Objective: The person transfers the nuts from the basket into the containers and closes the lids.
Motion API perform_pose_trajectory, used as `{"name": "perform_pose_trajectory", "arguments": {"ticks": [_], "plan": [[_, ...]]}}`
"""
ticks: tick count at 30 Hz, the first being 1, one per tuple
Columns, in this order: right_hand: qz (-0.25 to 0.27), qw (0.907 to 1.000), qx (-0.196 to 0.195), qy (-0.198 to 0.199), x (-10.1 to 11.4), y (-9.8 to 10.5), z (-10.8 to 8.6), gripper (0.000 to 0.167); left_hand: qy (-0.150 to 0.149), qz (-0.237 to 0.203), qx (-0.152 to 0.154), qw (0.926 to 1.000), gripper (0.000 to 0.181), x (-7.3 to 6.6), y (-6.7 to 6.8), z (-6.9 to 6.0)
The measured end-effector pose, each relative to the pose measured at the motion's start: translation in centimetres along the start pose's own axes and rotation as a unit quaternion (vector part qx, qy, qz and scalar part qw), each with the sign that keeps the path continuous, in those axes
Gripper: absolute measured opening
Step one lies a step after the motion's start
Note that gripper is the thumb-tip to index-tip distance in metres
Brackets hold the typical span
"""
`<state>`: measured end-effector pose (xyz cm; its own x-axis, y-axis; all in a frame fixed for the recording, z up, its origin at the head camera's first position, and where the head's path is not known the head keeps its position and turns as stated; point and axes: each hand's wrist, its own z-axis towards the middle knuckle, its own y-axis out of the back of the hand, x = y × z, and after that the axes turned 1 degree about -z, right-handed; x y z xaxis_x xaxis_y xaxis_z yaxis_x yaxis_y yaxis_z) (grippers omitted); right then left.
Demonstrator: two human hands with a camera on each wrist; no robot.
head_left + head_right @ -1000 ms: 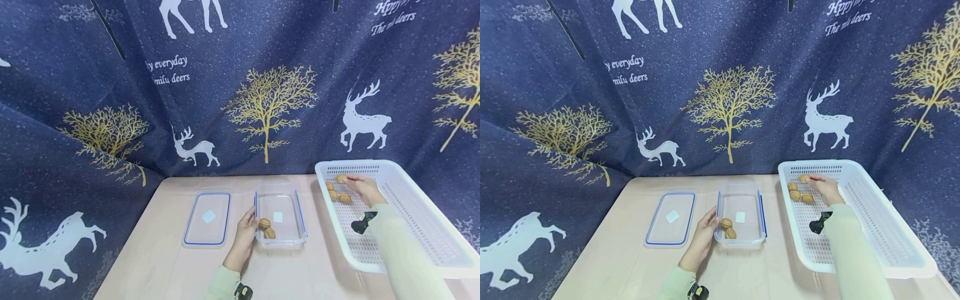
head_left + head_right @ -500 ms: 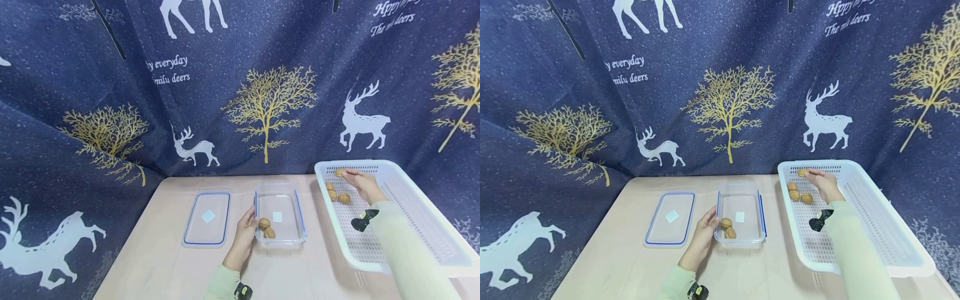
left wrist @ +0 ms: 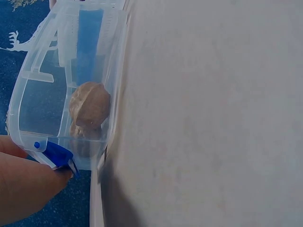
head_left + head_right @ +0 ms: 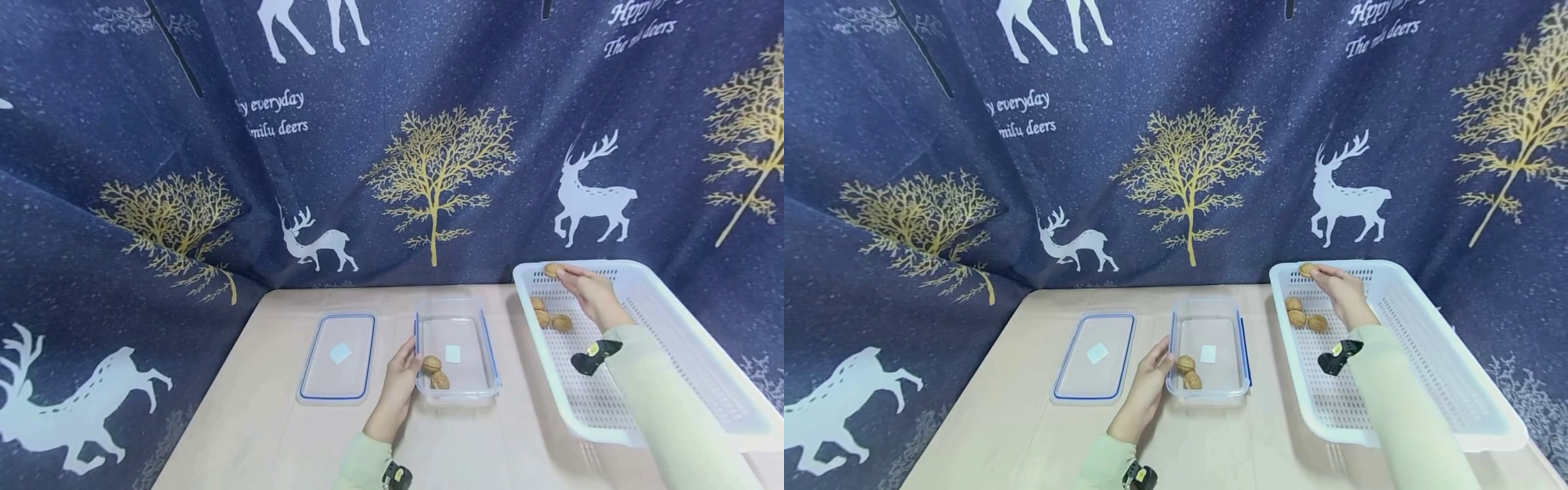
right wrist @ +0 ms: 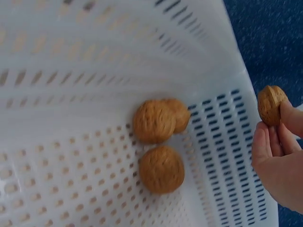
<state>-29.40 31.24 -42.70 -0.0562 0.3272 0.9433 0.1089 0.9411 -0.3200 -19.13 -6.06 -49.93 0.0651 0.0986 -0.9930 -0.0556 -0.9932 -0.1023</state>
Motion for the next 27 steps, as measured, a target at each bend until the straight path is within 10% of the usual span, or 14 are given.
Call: {"name": "perform_pose_trajectory", "arguments": {"ticks": [27], "plan": [[0.106, 0.9928, -0.035, 0.043, 2.5, -6.6, -2.1, 0.019, 0.009, -0.006, -0.011, 0.9999, 0.048, 0.3, 0.1, 0.2]]}}
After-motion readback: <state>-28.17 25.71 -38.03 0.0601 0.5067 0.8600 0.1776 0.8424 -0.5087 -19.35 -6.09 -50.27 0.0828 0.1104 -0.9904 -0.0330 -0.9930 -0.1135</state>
